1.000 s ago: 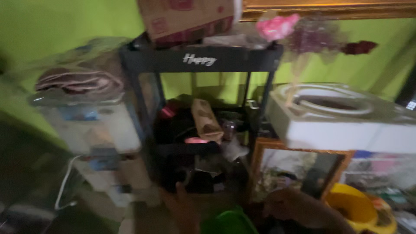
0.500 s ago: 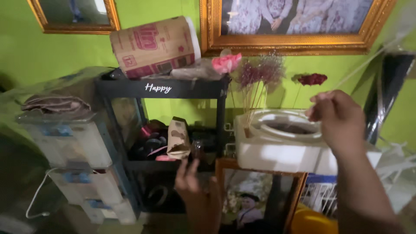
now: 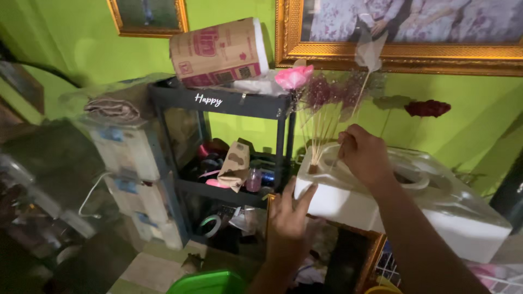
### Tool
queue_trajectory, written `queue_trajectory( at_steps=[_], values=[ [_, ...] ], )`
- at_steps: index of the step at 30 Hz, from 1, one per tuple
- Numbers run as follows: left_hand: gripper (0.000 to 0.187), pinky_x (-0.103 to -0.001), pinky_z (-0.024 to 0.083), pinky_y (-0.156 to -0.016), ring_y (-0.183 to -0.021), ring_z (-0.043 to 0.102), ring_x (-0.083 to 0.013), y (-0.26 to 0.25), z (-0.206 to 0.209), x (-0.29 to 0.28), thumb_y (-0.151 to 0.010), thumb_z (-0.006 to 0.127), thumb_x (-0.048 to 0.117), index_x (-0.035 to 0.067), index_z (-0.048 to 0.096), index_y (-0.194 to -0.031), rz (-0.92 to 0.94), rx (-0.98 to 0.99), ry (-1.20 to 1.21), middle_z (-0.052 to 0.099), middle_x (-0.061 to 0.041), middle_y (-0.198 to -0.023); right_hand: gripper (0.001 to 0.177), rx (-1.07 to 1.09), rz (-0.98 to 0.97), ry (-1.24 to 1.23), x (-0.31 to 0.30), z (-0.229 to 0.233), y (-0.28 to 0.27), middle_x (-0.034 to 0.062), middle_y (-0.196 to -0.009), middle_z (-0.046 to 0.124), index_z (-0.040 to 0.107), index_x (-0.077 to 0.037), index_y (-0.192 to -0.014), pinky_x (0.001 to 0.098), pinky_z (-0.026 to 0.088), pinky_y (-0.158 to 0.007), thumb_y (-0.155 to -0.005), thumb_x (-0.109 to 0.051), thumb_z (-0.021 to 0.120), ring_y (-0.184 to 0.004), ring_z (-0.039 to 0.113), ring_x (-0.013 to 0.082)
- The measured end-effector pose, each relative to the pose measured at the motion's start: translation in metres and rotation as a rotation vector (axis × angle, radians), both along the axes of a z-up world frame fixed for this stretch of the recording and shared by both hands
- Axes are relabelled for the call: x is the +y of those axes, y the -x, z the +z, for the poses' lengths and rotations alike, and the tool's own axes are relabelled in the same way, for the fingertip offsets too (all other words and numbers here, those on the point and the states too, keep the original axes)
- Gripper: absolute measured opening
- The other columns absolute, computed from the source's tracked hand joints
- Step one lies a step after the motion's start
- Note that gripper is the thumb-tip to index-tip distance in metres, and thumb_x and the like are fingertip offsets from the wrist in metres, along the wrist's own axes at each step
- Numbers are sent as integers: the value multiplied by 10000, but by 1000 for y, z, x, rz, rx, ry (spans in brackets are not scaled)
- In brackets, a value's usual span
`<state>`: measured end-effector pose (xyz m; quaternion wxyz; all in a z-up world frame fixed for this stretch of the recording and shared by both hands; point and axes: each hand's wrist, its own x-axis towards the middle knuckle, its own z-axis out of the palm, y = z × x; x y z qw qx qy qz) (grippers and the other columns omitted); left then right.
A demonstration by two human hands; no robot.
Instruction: The person organizes various items by putting makeup products and a pink cloth into a small bag, then handling ribbons and plastic wrap near a storage shelf.
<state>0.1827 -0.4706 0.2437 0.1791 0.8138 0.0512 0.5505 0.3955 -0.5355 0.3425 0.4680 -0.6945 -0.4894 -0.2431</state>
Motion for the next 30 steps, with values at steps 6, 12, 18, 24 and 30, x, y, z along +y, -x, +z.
queue_trajectory(
  at_steps=[6, 12, 18, 24, 30],
  values=[
    [600, -513, 497, -1037, -1254, 592, -474, 4, -2, -4, -935, 743, 330, 109, 576, -1466, -14, 1, 9, 497, -297, -1526, 188, 235, 27, 220, -2, -12, -6, 170, -818, 741, 686, 16, -957, 355, 584, -634, -999, -87, 535, -661, 726, 223],
    [641, -545, 442, -1092, -1269, 605, -418, 24, -42, 29, -908, 706, 384, 54, 539, -1432, 57, -122, 41, 584, -209, -1424, 255, -17, -295, 419, -41, -6, 14, 131, -936, 760, 760, -74, -1106, 404, 543, -767, -975, -283, 695, -768, 702, 262],
    [343, -603, 382, -1062, -1196, 559, -386, 82, -153, 110, -849, 692, 320, 149, 656, -1144, 597, 599, 494, 644, -104, -1219, 216, -143, -286, -40, -61, -119, 123, 173, -973, 706, 684, -19, -1061, 378, 547, -852, -1118, -223, 640, -900, 688, 256],
    [766, -681, 308, -1046, -1246, 460, -432, 161, -235, 141, -692, 738, 355, 97, 500, -1373, 941, 735, 479, 555, -206, -1340, 399, 291, 201, 789, 10, -220, 184, 178, -966, 688, 640, -36, -1159, 448, 508, -746, -877, -317, 654, -848, 642, 359],
    [390, -536, 535, -946, -1135, 653, -420, 241, -265, 172, -979, 511, 398, 73, 603, -1173, 823, 844, 1000, 672, -219, -1193, 680, 658, 247, 1304, 77, -281, 224, 112, -1179, 689, 447, -84, -1462, 383, 540, -875, -981, -557, 533, -959, 685, 254]
  ],
)
